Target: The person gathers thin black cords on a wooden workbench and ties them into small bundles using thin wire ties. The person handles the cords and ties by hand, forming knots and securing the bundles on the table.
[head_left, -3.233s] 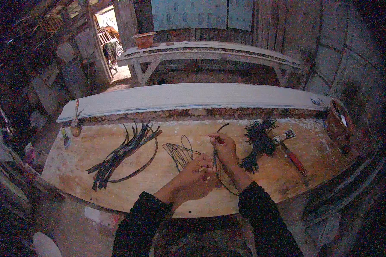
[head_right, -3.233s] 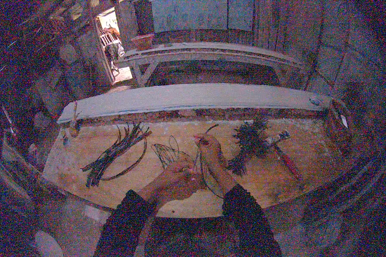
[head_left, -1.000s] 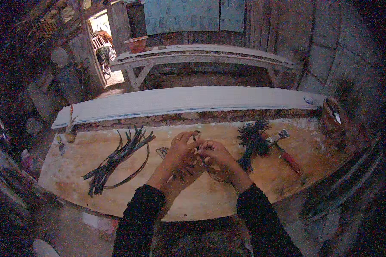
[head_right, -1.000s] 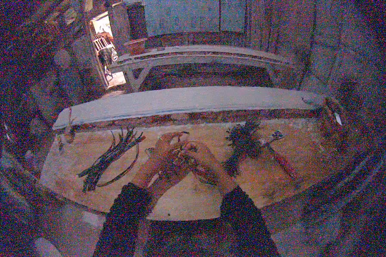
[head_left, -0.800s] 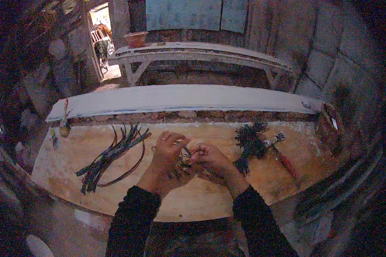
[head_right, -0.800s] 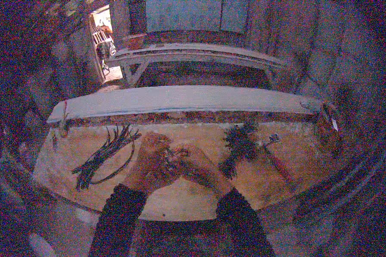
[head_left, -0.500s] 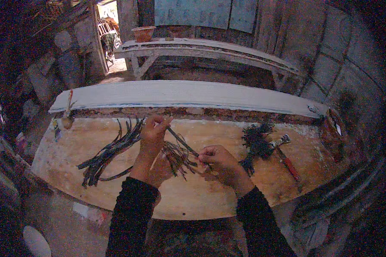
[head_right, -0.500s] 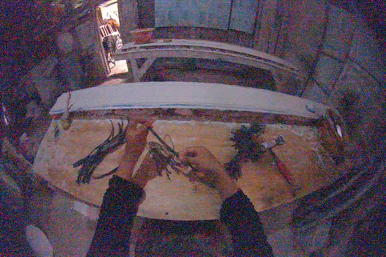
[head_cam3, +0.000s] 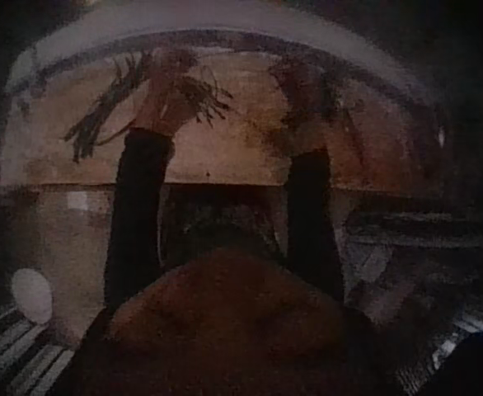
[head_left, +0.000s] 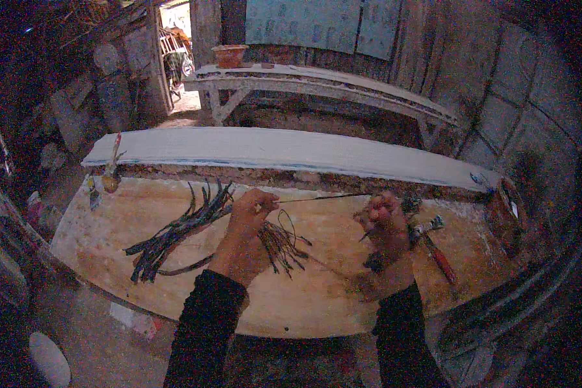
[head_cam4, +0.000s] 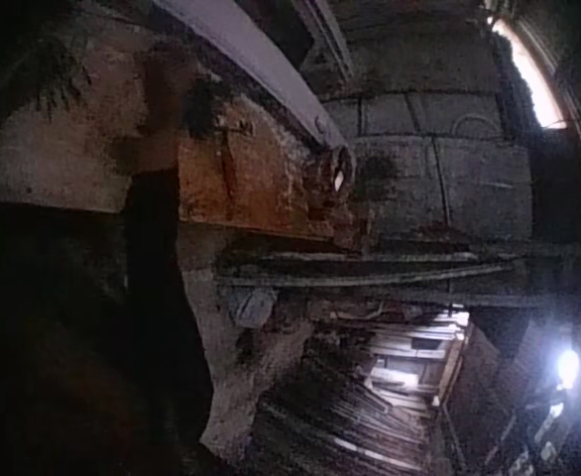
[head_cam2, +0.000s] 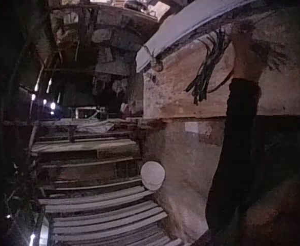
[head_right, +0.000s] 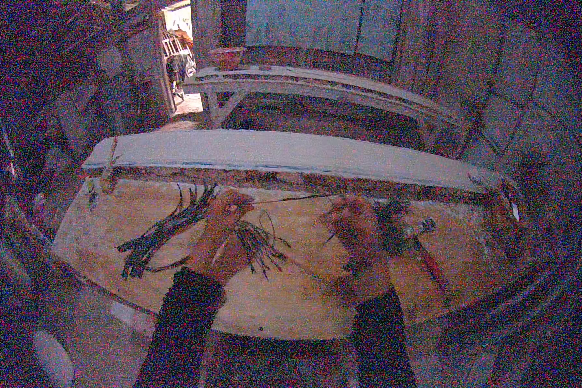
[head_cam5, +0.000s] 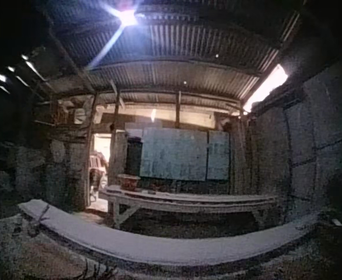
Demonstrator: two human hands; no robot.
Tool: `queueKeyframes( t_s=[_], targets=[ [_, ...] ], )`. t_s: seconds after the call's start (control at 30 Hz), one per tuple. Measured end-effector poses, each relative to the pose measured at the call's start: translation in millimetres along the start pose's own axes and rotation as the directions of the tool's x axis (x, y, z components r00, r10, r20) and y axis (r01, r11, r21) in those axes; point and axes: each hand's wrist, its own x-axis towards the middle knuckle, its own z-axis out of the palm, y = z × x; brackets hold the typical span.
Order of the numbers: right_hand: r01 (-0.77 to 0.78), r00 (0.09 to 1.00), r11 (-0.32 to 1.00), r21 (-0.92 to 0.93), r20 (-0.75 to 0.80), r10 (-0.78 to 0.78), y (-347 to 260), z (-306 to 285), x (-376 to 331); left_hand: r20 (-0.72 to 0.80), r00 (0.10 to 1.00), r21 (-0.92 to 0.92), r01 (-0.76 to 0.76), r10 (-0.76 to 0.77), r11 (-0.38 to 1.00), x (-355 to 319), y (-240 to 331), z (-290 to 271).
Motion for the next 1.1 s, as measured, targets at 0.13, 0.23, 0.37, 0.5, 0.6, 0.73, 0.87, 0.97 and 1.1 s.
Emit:
queueKeyframes(
  t_s=[0.13, 0.23, 0.37, 0.5, 0.6, 0.73, 0.87, 0.97, 1.1],
  targets=[
    [0.130, 0.990, 0.913, 0.387, -0.103, -0.097, 9.5, -26.3, -2.6, 0.057, 0.998, 0.035, 0.038, -0.040, 0.999, -4.9, 3.9, 4.2],
    [0.191, 0.947, 0.908, 0.373, -0.313, -0.071, 9.0, -37.0, 3.5, 0.075, 0.997, 0.125, -0.027, 0.018, 0.992, -11.1, 11.8, 6.2],
    [0.247, 0.913, 0.884, 0.396, -0.400, -0.077, 11.8, -38.8, 5.5, 0.190, 0.923, -0.183, 0.369, -0.335, 0.911, -18.7, 0.2, 11.6],
    [0.214, 0.913, 0.915, 0.343, -0.403, -0.063, 20.8, -37.9, 11.0, 0.213, 0.893, -0.229, 0.439, -0.395, 0.869, -18.7, -6.6, 11.1],
    [0.064, 0.906, 0.980, 0.190, -0.424, 0.023, 33.4, -38.4, 10.8, 0.240, 0.857, -0.023, 0.474, -0.455, 0.880, -11.1, 9.4, 14.7],
    [-0.371, 0.797, 0.927, -0.052, -0.530, 0.289, 49.5, 35.0, 12.8, 0.341, 0.762, -0.257, 0.638, -0.550, 0.725, -14.6, 33.0, 17.0],
    [-0.505, 0.775, 0.858, -0.096, -0.488, 0.402, 58.2, 47.0, 4.5, 0.416, 0.723, -0.321, 0.685, -0.552, 0.654, -21.7, 46.6, 31.7],
    [-0.453, 0.831, 0.880, -0.143, -0.426, 0.359, 58.1, 40.4, 0.4, 0.475, 0.695, -0.329, 0.709, -0.539, 0.624, -21.0, 59.4, 35.1],
    [-0.437, 0.846, 0.884, -0.166, -0.411, 0.341, 54.7, 44.2, 3.9, 0.500, 0.712, -0.351, 0.688, -0.494, 0.635, -25.0, 57.0, 39.0]
  ],
)
